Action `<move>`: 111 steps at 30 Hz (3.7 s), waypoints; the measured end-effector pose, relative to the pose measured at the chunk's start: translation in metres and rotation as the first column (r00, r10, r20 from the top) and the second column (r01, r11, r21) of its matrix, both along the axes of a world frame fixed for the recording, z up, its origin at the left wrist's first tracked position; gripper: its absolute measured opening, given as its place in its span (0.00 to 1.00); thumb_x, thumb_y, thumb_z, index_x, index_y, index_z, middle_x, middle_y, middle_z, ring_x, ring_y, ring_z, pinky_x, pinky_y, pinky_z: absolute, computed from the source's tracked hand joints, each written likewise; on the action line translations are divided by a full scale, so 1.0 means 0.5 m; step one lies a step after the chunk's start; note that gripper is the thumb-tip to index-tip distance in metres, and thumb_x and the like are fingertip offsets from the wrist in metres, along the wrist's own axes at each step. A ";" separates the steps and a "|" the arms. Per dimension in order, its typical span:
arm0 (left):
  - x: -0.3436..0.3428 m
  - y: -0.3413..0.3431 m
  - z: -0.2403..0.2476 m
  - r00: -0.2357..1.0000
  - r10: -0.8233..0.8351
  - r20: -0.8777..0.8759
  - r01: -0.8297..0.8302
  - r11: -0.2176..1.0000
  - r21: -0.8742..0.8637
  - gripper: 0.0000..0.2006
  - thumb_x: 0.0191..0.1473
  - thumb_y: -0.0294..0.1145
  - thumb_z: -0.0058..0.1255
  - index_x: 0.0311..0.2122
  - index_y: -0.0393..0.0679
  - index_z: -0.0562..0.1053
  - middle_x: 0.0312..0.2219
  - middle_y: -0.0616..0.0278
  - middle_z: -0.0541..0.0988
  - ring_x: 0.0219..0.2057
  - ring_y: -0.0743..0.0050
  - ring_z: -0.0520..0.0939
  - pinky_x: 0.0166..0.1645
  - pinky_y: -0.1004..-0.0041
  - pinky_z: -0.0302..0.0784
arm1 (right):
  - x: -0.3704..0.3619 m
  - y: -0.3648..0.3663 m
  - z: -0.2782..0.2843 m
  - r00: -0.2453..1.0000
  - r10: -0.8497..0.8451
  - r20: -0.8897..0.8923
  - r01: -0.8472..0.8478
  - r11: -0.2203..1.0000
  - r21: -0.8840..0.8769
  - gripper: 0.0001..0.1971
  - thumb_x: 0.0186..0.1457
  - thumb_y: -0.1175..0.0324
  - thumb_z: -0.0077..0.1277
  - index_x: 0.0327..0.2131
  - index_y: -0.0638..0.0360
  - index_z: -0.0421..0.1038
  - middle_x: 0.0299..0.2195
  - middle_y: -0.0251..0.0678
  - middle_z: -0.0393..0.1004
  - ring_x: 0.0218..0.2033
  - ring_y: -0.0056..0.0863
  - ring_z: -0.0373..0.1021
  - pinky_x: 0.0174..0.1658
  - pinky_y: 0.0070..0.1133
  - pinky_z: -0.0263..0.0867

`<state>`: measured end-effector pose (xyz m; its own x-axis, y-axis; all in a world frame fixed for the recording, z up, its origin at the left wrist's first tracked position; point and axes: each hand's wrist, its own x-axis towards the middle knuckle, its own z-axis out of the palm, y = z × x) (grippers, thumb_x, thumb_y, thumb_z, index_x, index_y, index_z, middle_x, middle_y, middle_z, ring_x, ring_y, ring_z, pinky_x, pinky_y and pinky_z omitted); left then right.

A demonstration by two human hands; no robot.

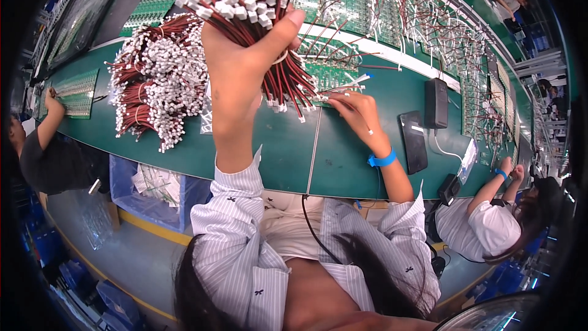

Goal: The person bundles wire harnesses and inserts them into connectors by hand.

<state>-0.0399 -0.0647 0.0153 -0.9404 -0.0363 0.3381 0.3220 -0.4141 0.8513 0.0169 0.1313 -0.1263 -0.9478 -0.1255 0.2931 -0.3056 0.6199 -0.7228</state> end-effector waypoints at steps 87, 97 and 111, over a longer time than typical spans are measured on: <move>0.038 0.052 -0.006 0.750 -0.612 0.250 0.660 0.718 -0.222 0.20 0.34 0.26 0.61 0.37 0.35 0.71 0.26 0.66 0.75 0.26 0.85 0.72 0.30 0.83 0.68 | 0.064 -0.054 0.286 0.799 -0.291 -0.527 0.047 0.903 -0.427 0.06 0.45 0.74 0.53 0.24 0.68 0.68 0.20 0.38 0.72 0.16 0.21 0.68 0.19 0.15 0.62; 0.029 0.065 -0.021 0.744 -0.634 0.210 0.654 0.756 -0.038 0.11 0.43 0.32 0.48 0.28 0.37 0.63 0.19 0.62 0.66 0.21 0.76 0.70 0.26 0.77 0.66 | 0.086 -0.025 0.279 0.658 -0.516 -0.548 0.016 0.738 -0.675 0.17 0.54 0.60 0.42 0.29 0.71 0.62 0.20 0.44 0.70 0.09 0.24 0.64 0.13 0.16 0.60; 0.019 0.039 -0.040 0.845 -0.510 0.161 0.482 0.857 0.183 0.07 0.43 0.25 0.50 0.29 0.36 0.66 0.19 0.64 0.70 0.21 0.80 0.72 0.26 0.80 0.67 | 0.077 -0.054 0.279 0.571 0.076 -0.817 -0.472 0.845 -0.252 0.15 0.48 0.59 0.50 0.27 0.64 0.68 0.17 0.34 0.71 0.15 0.23 0.67 0.17 0.15 0.61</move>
